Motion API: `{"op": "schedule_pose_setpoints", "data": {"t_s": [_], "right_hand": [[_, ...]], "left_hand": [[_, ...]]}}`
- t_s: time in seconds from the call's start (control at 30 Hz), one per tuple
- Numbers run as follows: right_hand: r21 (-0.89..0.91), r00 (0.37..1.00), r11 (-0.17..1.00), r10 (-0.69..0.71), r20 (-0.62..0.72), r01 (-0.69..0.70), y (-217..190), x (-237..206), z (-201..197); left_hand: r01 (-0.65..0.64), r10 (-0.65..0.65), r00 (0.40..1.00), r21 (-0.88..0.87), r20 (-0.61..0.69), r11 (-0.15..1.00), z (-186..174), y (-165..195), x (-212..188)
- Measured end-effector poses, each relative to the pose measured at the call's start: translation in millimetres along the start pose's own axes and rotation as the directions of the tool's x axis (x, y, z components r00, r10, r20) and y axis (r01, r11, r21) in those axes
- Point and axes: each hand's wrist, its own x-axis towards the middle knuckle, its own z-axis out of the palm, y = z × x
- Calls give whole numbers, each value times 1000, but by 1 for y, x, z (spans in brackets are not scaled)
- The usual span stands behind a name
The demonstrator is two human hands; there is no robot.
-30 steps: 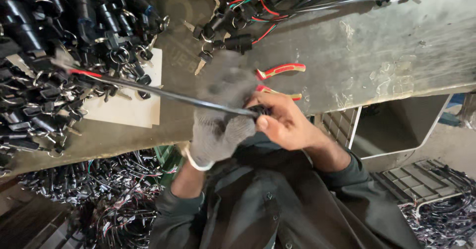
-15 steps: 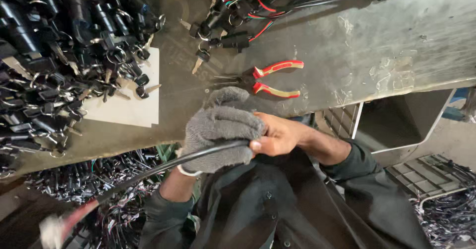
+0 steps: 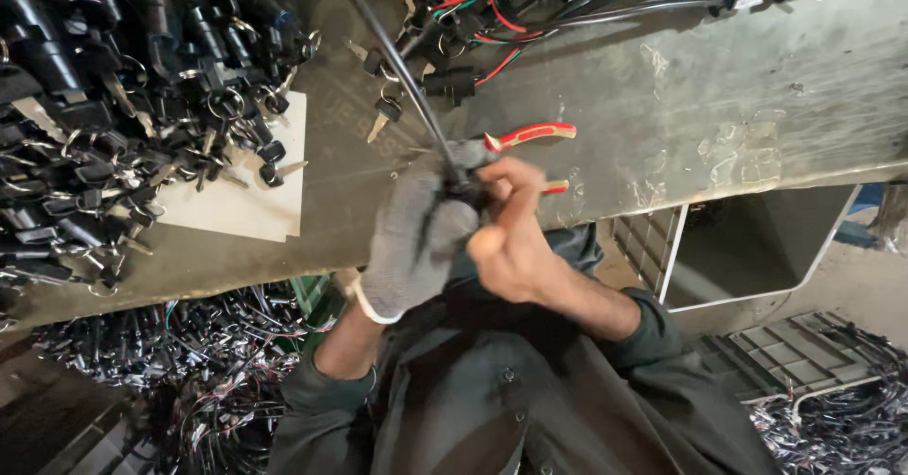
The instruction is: The person picks up a black DC power cable from the workbench and uses pliers to strip the outer insulation from its end, exposing the red and green inner wires. They repeat the stripping on the cable ends and set the processed cables with the pile of connectors on the bench.
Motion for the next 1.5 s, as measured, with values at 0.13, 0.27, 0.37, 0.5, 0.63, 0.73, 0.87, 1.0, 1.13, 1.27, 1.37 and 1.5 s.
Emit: {"op": "schedule_pose_setpoints", "data": {"t_s": [0.13, 0.27, 0.37, 0.5, 0.63, 0.73, 0.87, 1.0, 1.13, 1.27, 1.37, 1.5], "right_hand": [[-753, 918, 543, -336, 210, 371, -21, 20, -29], [-928, 962, 255, -86, 260, 273, -3, 14, -58], [-906, 984, 385, -54, 170, 177, 6, 7, -69], [100, 946, 956, 287, -150, -275, -6, 10, -69], [-20, 962, 999, 38, 269, -34, -18, 24, -54], [-656, 926, 661, -187, 328, 365, -18, 32, -39], [-665, 895, 601, -262, 360, 443, -17, 34, -32], [-771, 912, 488, -181, 369, 409, -16, 37, -33], [-754, 890, 474, -220, 400, 455, -12, 43, -35], [-626, 882, 628, -253, 397, 462, -11, 40, -36], [-622, 901, 655, -264, 343, 429, -12, 34, -32], [-675, 925, 636, -199, 323, 372, -12, 31, -28]], "left_hand": [[-358, 420, 906, 614, 47, 703, -19, 0, -12], [-326, 383, 923, 573, 23, 752, -25, 0, -20], [-341, 326, 938, 467, 115, 816, -19, 8, -22], [-341, 243, 932, 423, 269, 839, -8, 27, -27], [-357, 278, 930, 414, 240, 837, 5, 33, -36], [-407, 385, 910, 511, 154, 757, 11, 28, -41], [-395, 413, 904, 584, 110, 709, 10, 24, -44], [-333, 301, 942, 527, 148, 782, 6, 32, -45], [-55, 5, 992, 406, 123, 912, 1, 42, -47], [-264, 99, 942, 527, 320, 808, -3, 37, -48], [-387, 353, 906, 794, 233, 469, -5, 22, -47], [-398, 454, 861, 858, 228, 325, -3, 3, -46]]}}
